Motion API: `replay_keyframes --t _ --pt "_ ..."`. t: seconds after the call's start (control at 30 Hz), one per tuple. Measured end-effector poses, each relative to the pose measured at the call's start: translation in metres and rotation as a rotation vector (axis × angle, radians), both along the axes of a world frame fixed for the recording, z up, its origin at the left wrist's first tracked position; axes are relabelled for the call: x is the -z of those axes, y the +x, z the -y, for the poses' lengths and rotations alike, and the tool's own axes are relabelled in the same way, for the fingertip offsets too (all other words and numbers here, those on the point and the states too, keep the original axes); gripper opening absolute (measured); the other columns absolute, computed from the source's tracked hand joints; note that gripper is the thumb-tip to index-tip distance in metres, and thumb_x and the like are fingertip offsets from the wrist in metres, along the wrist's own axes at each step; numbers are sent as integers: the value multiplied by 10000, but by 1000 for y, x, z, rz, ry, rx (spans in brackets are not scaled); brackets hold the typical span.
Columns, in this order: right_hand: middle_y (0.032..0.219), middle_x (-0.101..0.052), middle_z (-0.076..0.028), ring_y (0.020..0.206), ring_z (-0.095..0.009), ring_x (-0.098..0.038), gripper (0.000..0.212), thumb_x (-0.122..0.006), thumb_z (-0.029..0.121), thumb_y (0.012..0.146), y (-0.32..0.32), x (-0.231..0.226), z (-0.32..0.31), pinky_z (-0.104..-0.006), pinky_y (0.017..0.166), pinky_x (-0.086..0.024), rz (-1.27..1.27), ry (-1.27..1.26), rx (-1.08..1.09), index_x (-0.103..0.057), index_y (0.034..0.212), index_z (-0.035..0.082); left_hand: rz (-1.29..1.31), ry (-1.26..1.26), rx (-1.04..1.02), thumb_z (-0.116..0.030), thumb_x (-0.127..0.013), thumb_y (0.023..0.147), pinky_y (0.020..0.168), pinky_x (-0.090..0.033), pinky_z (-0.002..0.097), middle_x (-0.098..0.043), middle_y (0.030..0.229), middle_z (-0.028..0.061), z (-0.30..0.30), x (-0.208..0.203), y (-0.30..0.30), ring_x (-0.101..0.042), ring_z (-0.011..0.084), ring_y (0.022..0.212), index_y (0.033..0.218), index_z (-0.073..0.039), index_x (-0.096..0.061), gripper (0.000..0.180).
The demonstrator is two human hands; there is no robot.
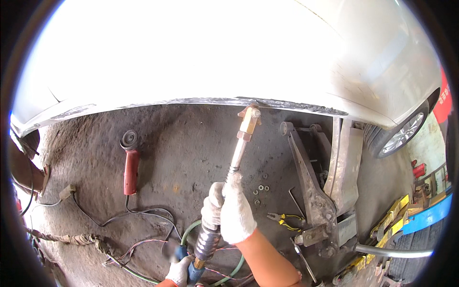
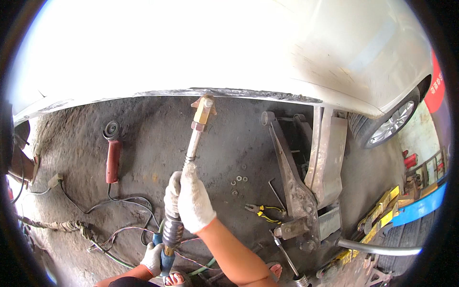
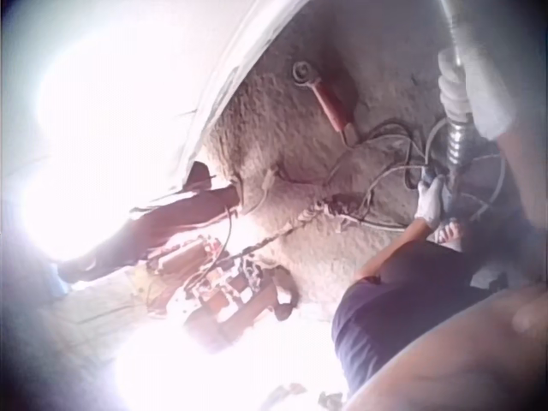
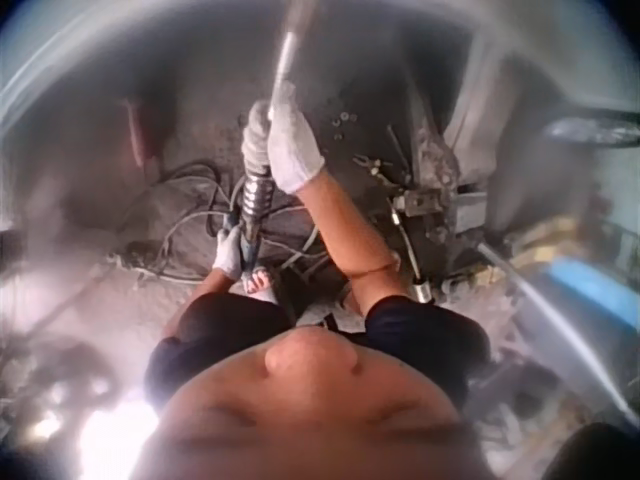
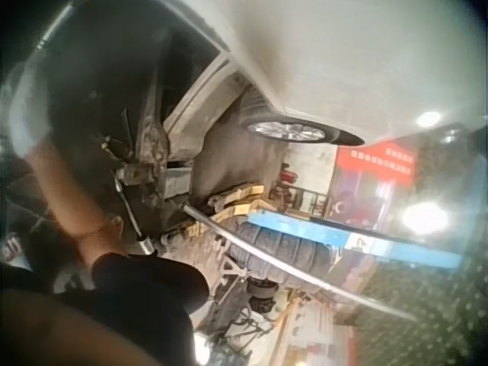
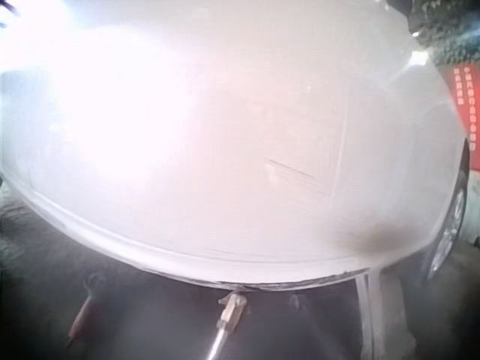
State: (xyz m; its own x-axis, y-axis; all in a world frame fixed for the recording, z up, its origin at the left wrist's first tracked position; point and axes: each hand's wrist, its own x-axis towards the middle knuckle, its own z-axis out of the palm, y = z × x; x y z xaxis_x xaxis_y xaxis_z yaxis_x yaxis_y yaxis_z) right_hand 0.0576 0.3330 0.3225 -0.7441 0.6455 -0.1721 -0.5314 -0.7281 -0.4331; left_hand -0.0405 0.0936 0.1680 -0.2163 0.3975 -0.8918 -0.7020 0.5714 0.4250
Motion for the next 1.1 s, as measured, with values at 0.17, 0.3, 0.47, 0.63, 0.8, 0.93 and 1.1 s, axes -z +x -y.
replay_keyframes --t 0.17,0.3,0.47,0.63,0.8,0.93,1.1 --pt "473 -343 47 381 -75 -312 669 -448 760 894 -18 34 -14 -273 382 -355 -1046 -95 -582 -381 647 142 38 188 186 -193 -657 923 816 -561 461 -612 1122 111 9 20 -3 -653 258 947 1341 -95 -419 491" --pt "661 -466 0 558 -115 -447 372 -550 438 1013 -4 4 44 -274 524 -410 315 63 157 -515 881 92 21 -7 24 -210 -607 971 779 -556 434 -616 1123 96 38 45 -6 -648 244 929 1336 -133 -440 408" --pt "686 -482 -4 580 -111 -459 356 -527 428 1026 -2 -3 18 -270 543 -427 365 134 168 -511 924 88 -38 -58 16 -144 -574 921 689 -579 446 -578 1028 148 4 3 -1 -656 284 840 1225 -99 -402 352" --pt "701 -483 -3 582 -113 -461 349 -534 426 1023 -1 -4 8 -273 538 -424 295 127 131 -512 927 91 -29 -10 1 -132 -570 928 679 -581 438 -579 1021 144 -2 0 0 -658 280 826 1229 -94 -394 351" --pt "713 -483 53 590 -46 -458 307 -523 412 1034 -5 -5 6 -210 517 -416 315 152 141 -497 934 123 -49 -29 1 -125 -565 935 678 -577 431 -578 1020 144 -7 -1 -2 -652 273 833 1223 -96 -399 334" --pt "713 -487 50 594 -46 -462 318 -517 429 1033 -7 -1 7 -215 514 -422 289 145 138 -499 938 125 -58 -24 -3 -118 -562 936 688 -573 427 -578 1023 144 -5 -3 -3 -649 271 835 1220 -90 -406 326" --pt "694 -459 56 578 -46 -441 329 -519 439 1031 -6 -6 6 -219 498 -394 245 160 159 -499 908 134 -94 44 -14 -110 -525 940 691 -573 427 -582 1016 144 3 14 -5 -650 272 833 1207 -91 -420 288"
